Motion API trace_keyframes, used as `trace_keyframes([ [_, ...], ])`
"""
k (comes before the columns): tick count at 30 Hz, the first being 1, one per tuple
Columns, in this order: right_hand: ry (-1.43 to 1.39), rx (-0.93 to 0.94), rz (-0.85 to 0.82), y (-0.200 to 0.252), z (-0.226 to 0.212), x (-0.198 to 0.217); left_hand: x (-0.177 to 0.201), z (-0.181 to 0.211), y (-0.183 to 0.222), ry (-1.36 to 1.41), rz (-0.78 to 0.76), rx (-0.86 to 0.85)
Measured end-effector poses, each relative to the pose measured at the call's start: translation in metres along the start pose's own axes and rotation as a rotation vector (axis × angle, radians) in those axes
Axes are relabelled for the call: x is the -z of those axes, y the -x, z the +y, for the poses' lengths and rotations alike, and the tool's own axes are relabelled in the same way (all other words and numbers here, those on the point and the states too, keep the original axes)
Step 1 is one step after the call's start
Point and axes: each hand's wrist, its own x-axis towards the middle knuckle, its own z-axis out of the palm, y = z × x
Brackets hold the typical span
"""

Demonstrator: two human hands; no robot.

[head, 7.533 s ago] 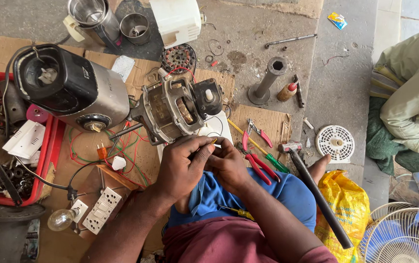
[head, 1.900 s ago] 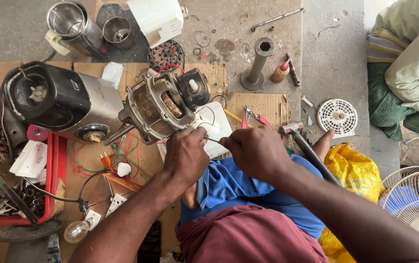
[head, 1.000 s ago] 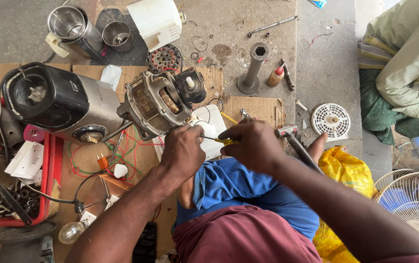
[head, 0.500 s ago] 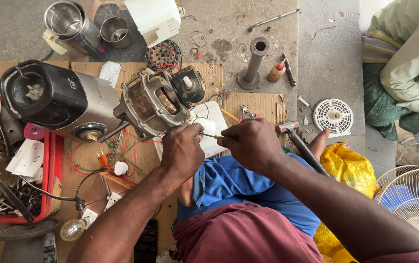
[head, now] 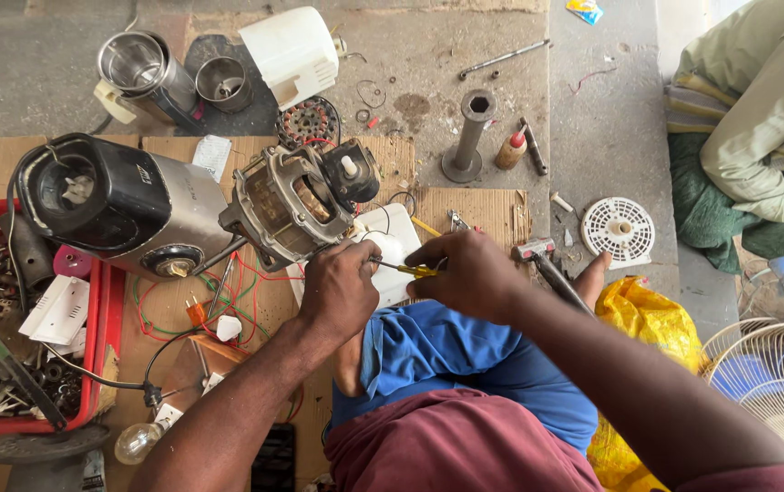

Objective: The person is repairing an electric motor by hand, using a screwdriver to adjust internal components and wires. They also use pliers to manipulate small parts and wires within the motor assembly.

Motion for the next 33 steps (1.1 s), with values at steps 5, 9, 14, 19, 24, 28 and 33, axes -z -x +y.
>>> trace_keyframes([
  [5,0.263,0.241,0.233,0.025,-0.008,-0.009,-0.008,0.0,0.001,-0.018,0.007,0.03],
  [9,0.26,0.218,0.226,0.02,-0.011,-0.006,-0.009,0.0,0.001,-0.026,0.031,0.015],
  [14,0.217,0.189,0.196,0.015,-0.007,-0.005,-0.01,0.002,0.002,-0.017,0.048,0.015],
  [19,0.179,-0.052,0.054,0.011,-0.014,-0.005,-0.008,0.001,0.001,-0.027,0.049,0.014],
  [24,-0.307,-0.589,-0.172,-0.002,0.0,-0.005,-0.012,-0.004,0.001,-0.013,0.001,0.07],
  [28,-0.637,-0.643,-0.266,-0.003,0.022,-0.013,-0.011,-0.004,0.005,-0.02,0.055,0.006],
  [33,-0.501,-0.367,-0.355,0.009,0.078,0.018,-0.005,0.005,0.007,-0.027,-0.012,0.019],
])
